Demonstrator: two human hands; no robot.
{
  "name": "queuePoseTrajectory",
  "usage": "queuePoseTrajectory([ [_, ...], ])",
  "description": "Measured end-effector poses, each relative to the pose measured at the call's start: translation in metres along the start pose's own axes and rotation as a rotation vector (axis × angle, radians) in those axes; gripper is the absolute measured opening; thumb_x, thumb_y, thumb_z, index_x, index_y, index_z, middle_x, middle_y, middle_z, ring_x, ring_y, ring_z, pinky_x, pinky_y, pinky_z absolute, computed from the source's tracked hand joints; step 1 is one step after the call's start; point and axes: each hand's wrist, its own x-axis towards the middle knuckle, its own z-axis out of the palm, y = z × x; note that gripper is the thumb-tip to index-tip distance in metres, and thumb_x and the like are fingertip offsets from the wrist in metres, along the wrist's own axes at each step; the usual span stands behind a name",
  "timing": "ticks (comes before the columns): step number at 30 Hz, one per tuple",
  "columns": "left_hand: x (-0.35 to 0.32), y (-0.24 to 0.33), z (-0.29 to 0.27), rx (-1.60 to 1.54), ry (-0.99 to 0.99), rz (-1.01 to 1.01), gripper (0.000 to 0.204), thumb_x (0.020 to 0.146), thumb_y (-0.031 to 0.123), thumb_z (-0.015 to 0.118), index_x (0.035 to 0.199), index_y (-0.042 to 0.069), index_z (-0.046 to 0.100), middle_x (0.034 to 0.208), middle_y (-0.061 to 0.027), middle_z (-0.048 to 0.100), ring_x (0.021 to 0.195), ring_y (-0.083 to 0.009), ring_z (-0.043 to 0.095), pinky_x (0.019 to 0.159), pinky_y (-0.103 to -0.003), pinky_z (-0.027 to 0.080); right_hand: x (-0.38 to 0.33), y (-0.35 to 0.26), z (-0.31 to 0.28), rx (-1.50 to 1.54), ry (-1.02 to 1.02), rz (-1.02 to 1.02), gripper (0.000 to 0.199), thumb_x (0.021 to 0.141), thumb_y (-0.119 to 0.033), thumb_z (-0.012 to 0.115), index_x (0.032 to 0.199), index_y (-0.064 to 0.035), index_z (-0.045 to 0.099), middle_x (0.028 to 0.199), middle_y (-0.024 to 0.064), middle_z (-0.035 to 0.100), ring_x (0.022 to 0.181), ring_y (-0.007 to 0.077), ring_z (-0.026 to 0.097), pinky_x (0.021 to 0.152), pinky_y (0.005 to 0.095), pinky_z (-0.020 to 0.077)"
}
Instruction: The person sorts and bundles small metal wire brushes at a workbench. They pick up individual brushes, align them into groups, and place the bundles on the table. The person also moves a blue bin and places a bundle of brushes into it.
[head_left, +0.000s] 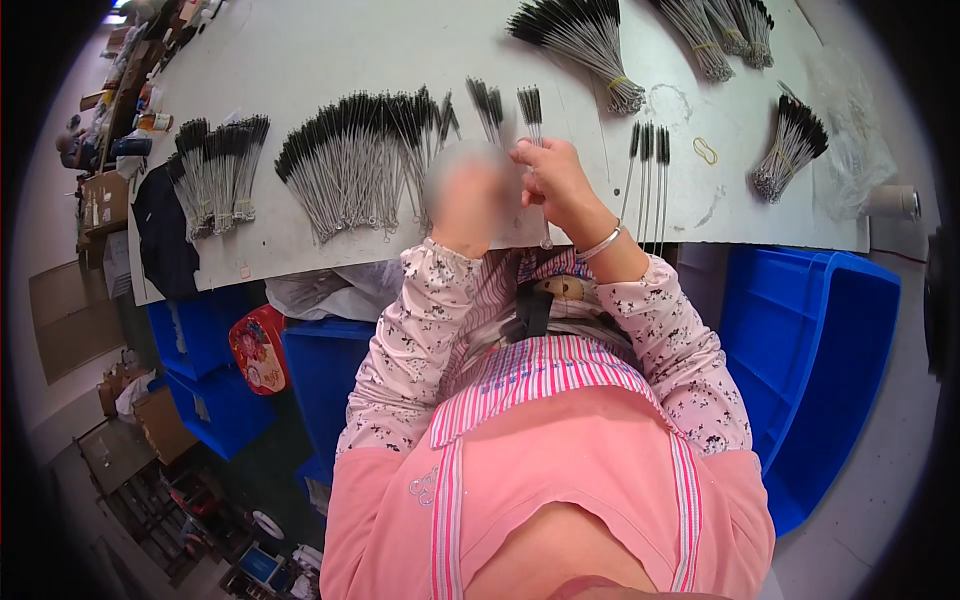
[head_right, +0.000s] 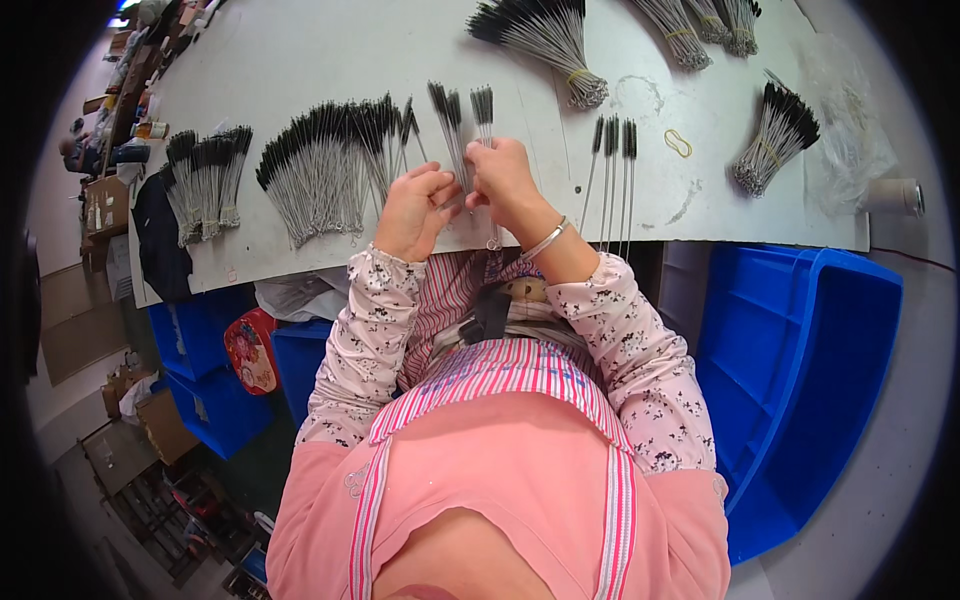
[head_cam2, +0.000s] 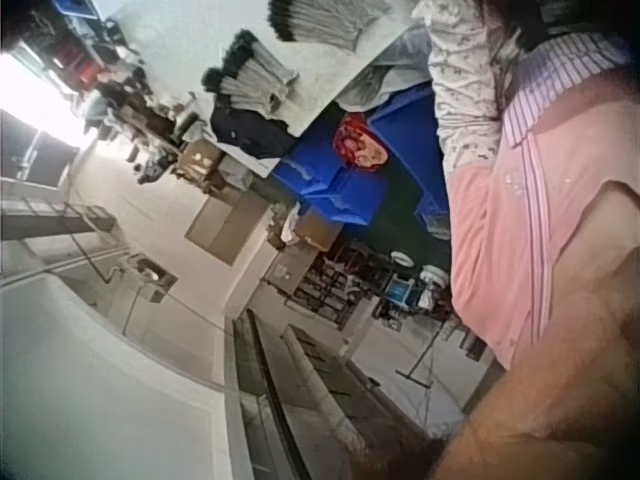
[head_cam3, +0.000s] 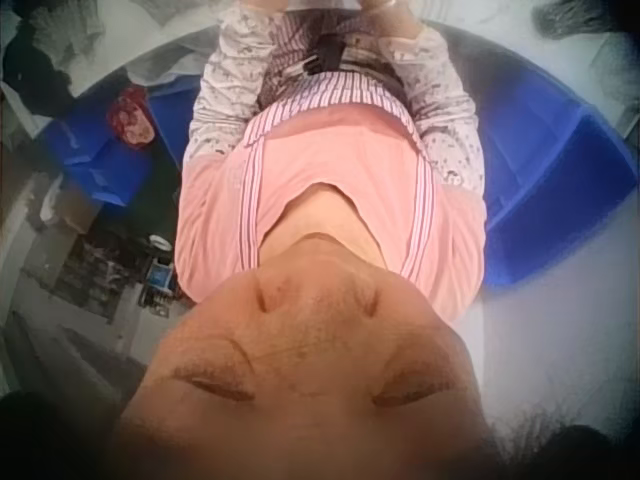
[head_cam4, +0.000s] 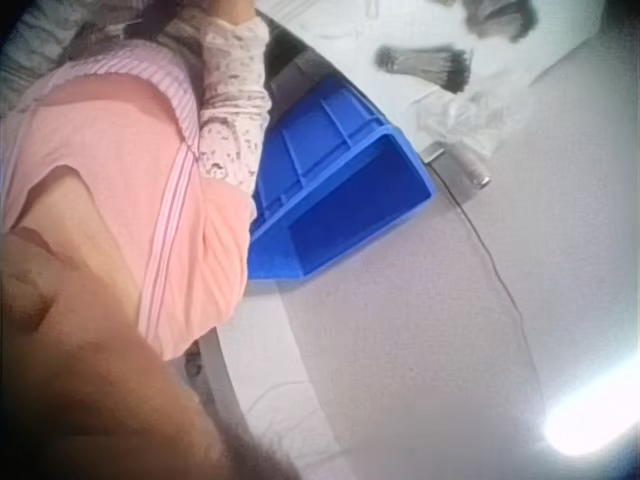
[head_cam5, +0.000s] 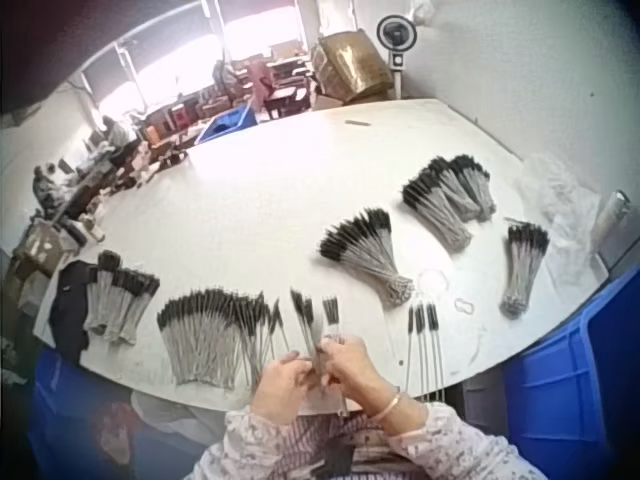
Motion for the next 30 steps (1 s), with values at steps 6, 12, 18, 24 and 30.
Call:
queuePoseTrajectory([
  [6,0.021,-0.006,-0.009,0.077,-0.134,-0.050,0.010,0.081,0.003,0.050,0.088,-0.002,0.054,0.081,-0.0092,0.058,0.071,-0.0185,0.057,0.062,-0.032,0.046,-0.007,0.005,0.009,0.165,0.000,0.049,0.014,0.086,-0.013,0.049,0.086,0.0004,0.050,0.068,0.0042,0.049,0.040,0.0103,0.037,0.035,0.0295,0.0353],
  [12,0.021,-0.011,0.007,0.325,-0.042,-0.086,0.013,0.084,0.007,0.049,0.087,-0.004,0.054,0.082,-0.0107,0.059,0.069,-0.0182,0.059,0.056,-0.032,0.047,-0.022,0.017,-0.002,0.263,-0.063,0.104,0.013,0.087,-0.014,0.049,0.086,-0.0010,0.051,0.068,0.0036,0.050,0.040,0.0082,0.034,0.035,0.0285,0.0350],
  [18,0.019,-0.012,0.010,0.483,0.016,-0.073,0.019,0.086,0.014,0.051,0.093,-0.003,0.054,0.077,-0.0061,0.055,0.061,-0.0138,0.051,0.053,-0.028,0.044,-0.038,0.013,-0.009,0.271,-0.143,0.103,0.018,0.088,-0.017,0.049,0.087,0.0006,0.053,0.077,0.0049,0.053,0.040,0.0069,0.033,0.036,0.0259,0.0337],
  [24,0.015,-0.004,0.005,0.395,0.100,0.028,0.023,0.087,0.016,0.050,0.099,-0.004,0.055,0.081,-0.0043,0.051,0.069,-0.0115,0.049,0.058,-0.025,0.044,-0.035,0.000,-0.015,0.036,0.007,-0.103,0.023,0.087,-0.019,0.050,0.091,0.0033,0.053,0.073,0.0047,0.051,0.039,0.0078,0.034,0.032,0.0279,0.0360],
  [30,0.024,0.009,0.008,0.135,0.094,-0.028,0.026,0.087,0.006,0.047,0.109,-0.008,0.047,0.082,-0.0098,0.053,0.072,-0.0191,0.054,0.063,-0.031,0.048,-0.010,0.001,-0.014,-0.045,0.040,-0.112,0.023,0.086,-0.019,0.050,0.089,0.0031,0.053,0.062,0.0026,0.046,0.038,0.0087,0.034,0.032,0.0276,0.0356],
])
